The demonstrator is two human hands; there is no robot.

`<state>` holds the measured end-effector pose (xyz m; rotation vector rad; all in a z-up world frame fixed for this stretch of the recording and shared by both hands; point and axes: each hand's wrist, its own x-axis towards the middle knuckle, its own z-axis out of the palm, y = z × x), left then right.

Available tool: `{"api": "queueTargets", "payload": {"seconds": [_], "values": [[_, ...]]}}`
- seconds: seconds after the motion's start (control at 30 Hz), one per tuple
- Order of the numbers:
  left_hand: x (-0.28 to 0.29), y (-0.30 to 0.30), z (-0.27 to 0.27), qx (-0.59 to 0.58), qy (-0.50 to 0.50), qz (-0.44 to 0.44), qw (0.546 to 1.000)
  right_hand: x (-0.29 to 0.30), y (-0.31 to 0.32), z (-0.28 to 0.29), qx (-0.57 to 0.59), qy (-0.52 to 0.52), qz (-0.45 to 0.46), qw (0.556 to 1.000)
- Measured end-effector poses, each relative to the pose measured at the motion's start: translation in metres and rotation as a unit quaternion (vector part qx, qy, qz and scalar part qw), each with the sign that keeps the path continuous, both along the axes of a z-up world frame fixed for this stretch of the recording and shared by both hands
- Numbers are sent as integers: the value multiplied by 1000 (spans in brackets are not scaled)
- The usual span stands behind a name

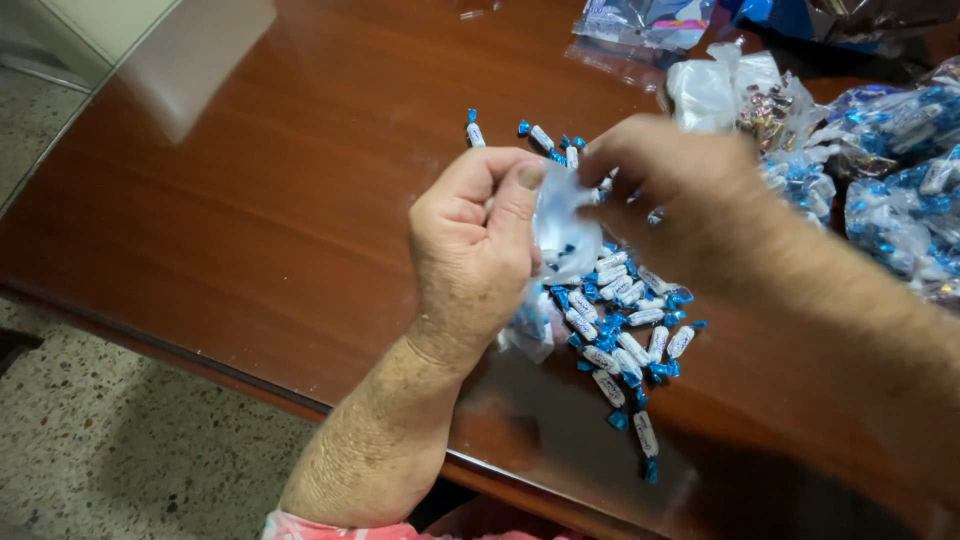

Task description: Bagging small wrapped candies into clear plastic bags from a large pile on a table.

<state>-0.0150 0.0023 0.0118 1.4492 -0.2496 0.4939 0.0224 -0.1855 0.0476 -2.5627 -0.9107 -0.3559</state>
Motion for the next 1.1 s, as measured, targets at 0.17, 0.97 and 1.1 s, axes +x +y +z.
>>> {"api": "queueTargets", "payload": {"seconds": [0.17,0.97,1.1], "values": [[-4,4,5,-41,-11,27,999,28,-38,9,-216,228,-262,913],[-1,-5,-2,39,-14,30,999,62,-131,-133,-196,45,-262,944],[-1,-4,0,35,-6,24,999,51,-131,-106,-141,202,-357,901]]}}
